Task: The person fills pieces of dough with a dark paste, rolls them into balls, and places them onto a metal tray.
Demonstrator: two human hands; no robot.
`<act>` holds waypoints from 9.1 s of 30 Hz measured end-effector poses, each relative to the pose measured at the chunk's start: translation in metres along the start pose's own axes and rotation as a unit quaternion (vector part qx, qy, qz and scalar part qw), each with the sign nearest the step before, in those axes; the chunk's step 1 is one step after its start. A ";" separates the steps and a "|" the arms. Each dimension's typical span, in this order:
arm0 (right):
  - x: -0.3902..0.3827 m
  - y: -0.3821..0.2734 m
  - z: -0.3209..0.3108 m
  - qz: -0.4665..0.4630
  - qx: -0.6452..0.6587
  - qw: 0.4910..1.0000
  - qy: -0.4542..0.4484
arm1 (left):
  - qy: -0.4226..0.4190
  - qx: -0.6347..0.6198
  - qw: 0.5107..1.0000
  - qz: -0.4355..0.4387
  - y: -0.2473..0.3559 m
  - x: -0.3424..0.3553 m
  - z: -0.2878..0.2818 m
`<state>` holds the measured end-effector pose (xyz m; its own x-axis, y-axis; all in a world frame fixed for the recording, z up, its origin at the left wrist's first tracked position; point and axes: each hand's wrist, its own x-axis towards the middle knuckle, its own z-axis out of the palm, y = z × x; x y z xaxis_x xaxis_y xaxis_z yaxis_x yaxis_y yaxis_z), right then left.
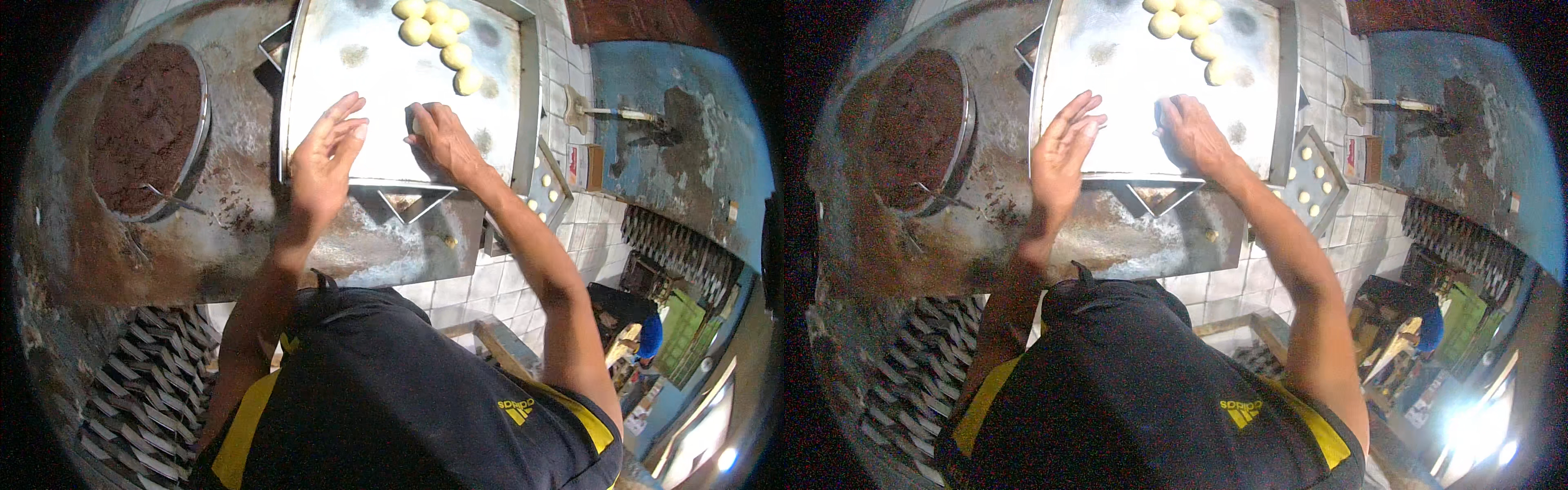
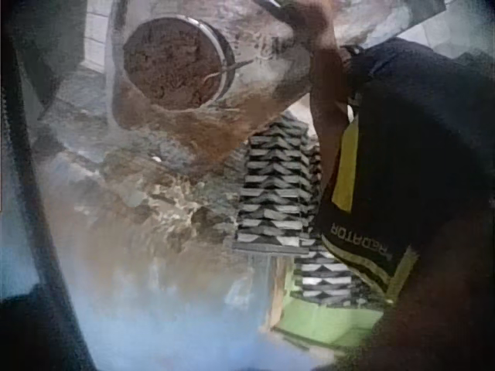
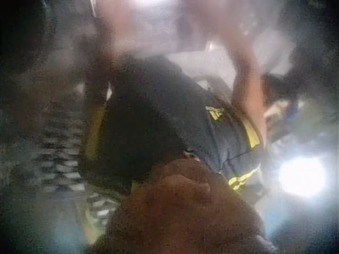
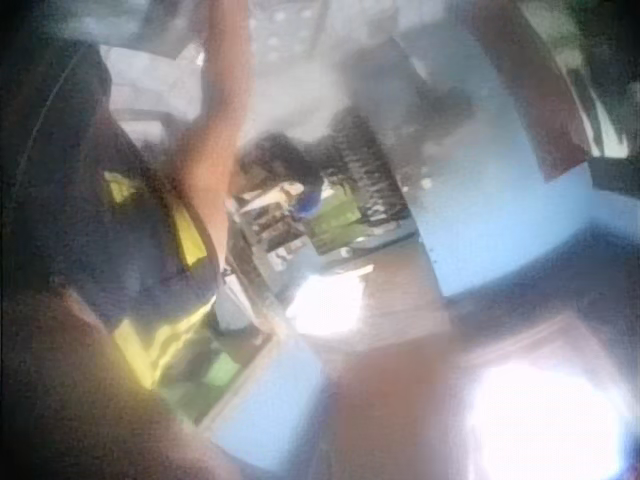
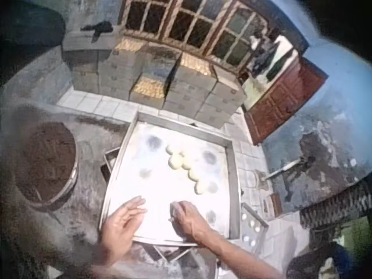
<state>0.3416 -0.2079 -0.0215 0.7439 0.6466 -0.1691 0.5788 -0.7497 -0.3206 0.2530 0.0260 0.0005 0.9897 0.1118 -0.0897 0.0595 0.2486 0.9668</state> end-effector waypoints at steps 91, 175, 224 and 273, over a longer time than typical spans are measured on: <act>0.157 -0.438 0.064 -0.097 0.161 0.979 0.079 | 0.297 0.264 0.916 0.056 0.033 -0.050 -0.406; -0.052 0.104 0.008 0.010 -0.048 0.998 0.026 | -0.002 0.181 0.983 -0.011 0.020 0.019 0.028; 0.134 -0.384 0.229 0.150 0.584 0.791 0.102 | 0.267 0.031 0.963 0.023 0.025 -0.302 -0.241; 0.072 -0.452 0.052 -0.256 0.177 0.938 0.152 | 0.113 0.028 0.993 -0.018 0.047 -0.139 -0.325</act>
<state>0.1165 0.1844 0.0631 0.4904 0.7986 0.3489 0.7793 -0.2226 -0.5858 0.0762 0.3345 -0.0194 0.9322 0.3190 -0.1709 0.1085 0.2042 0.9729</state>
